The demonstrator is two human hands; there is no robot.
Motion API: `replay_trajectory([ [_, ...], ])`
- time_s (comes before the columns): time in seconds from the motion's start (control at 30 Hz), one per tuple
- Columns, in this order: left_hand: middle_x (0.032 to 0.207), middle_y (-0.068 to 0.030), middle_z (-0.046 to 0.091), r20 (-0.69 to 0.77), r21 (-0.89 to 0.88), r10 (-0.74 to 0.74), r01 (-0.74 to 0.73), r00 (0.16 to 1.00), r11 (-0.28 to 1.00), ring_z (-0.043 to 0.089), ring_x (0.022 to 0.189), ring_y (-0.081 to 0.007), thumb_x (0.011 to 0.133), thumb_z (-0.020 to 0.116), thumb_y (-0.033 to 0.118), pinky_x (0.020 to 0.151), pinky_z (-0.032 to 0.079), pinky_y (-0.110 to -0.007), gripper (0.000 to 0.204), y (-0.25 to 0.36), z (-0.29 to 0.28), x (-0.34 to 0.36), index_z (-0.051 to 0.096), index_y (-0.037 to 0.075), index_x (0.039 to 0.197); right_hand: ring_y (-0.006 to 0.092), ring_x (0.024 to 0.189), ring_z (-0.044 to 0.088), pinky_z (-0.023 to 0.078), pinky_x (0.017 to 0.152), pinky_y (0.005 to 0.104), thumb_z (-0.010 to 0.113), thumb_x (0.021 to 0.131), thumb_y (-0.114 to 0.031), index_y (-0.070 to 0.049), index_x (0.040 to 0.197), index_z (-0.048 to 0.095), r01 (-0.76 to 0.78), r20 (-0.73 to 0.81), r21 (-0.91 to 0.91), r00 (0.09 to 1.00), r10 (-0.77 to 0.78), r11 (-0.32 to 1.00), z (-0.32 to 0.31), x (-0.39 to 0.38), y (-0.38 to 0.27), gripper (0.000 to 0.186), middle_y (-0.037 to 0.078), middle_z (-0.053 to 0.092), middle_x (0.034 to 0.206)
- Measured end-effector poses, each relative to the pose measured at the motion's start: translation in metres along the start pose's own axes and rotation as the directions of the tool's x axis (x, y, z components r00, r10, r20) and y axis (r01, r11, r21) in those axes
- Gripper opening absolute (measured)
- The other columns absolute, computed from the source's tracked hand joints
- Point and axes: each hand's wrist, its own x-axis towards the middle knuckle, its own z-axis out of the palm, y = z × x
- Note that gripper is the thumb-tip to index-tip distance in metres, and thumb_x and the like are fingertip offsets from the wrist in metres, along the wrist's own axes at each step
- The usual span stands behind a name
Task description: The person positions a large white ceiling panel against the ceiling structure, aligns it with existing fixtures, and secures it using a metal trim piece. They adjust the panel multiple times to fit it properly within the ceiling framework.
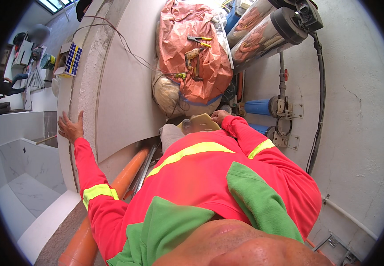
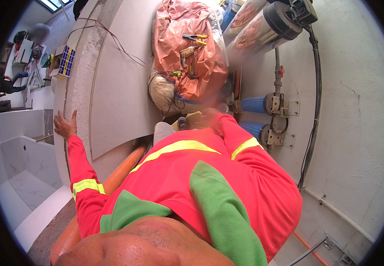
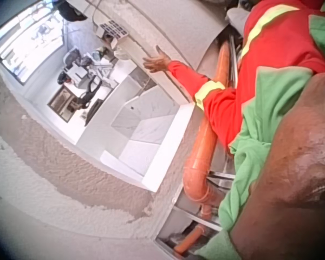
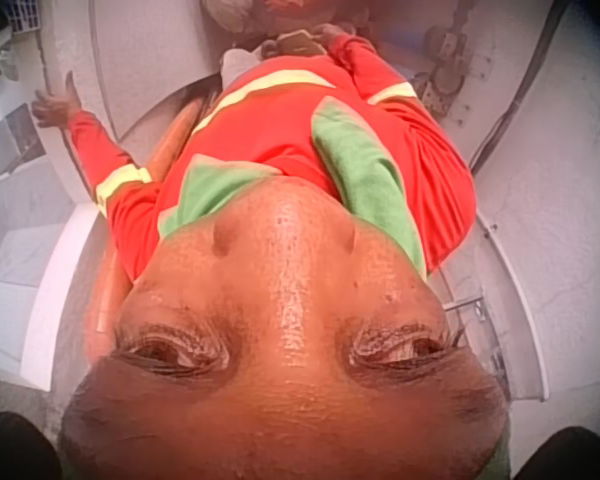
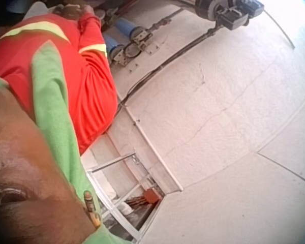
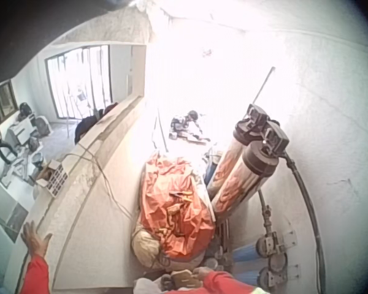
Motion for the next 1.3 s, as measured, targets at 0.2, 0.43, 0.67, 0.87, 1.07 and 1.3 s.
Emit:
replay_trajectory([
  [0.2,0.148,-0.0136,0.041,0.010,0.004,-0.004,0.004,1.000,1.000,0.033,0.142,-0.0325,0.074,0.061,0.079,0.114,0.024,-0.061,0.095,0.0014,-0.0007,-0.0003,0.041,0.022,0.147,0.0202,0.086,0.070,0.054,0.078,0.0345,0.070,0.086,-0.030,-0.007,0.102,0.073,0.036,-0.001,-0.023,0.999,-0.037,0.999,-0.0013,0.0028,0.0009,0.028,0.008,0.074,0.093],
  [0.43,0.148,-0.0134,0.041,0.018,0.004,-0.010,0.010,1.000,1.000,0.034,0.142,-0.0321,0.074,0.062,0.079,0.114,0.025,-0.060,0.095,0.0012,-0.0010,0.0004,0.041,0.023,0.147,0.0187,0.082,0.069,0.055,0.075,0.0341,0.070,0.086,-0.030,-0.007,0.103,0.073,0.037,-0.011,-0.017,0.999,-0.037,0.999,-0.0011,-0.0013,-0.0015,0.029,0.008,0.074,0.092],
  [0.67,0.148,-0.0130,0.041,0.001,0.020,-0.005,0.005,1.000,1.000,0.034,0.142,-0.0315,0.073,0.063,0.079,0.114,0.025,-0.060,0.095,0.0005,0.0005,0.0006,0.042,0.023,0.147,0.0165,0.075,0.068,0.056,0.068,0.0318,0.070,0.087,-0.028,-0.007,0.107,0.073,0.023,0.015,0.011,1.000,-0.023,1.000,0.0025,0.0028,0.0025,0.029,0.007,0.073,0.089],
  [0.87,0.148,-0.0132,0.041,0.000,0.027,-0.004,0.004,1.000,1.000,0.034,0.142,-0.0313,0.074,0.061,0.079,0.114,0.025,-0.060,0.094,-0.0003,0.0018,0.0004,0.042,0.024,0.147,0.0157,0.070,0.067,0.055,0.066,0.0314,0.070,0.088,-0.028,-0.006,0.107,0.072,-0.027,0.079,0.220,0.997,0.009,0.975,0.0045,-0.0001,0.0046,0.030,0.007,0.072,0.087],
  [1.07,0.149,-0.0131,0.041,-0.001,0.011,0.000,0.000,1.000,1.000,0.034,0.142,-0.0314,0.074,0.061,0.080,0.114,0.026,-0.061,0.094,0.0003,0.0007,0.0003,0.042,0.024,0.147,0.0159,0.069,0.066,0.055,0.064,0.0320,0.070,0.087,-0.029,-0.007,0.107,0.071,-0.032,0.065,0.127,0.998,0.024,0.991,0.0061,0.0022,0.0026,0.030,0.006,0.071,0.086],
  [1.3,0.148,-0.0129,0.041,-0.007,0.011,0.005,-0.005,1.000,1.000,0.034,0.142,-0.0313,0.074,0.061,0.079,0.113,0.027,-0.061,0.094,0.0007,0.0008,-0.0002,0.042,0.023,0.147,0.0163,0.071,0.067,0.055,0.066,0.0336,0.070,0.087,-0.030,-0.007,0.106,0.071,-0.066,0.080,0.212,0.996,0.050,0.975,0.0041,-0.0060,-0.0042,0.030,0.006,0.071,0.086],
])
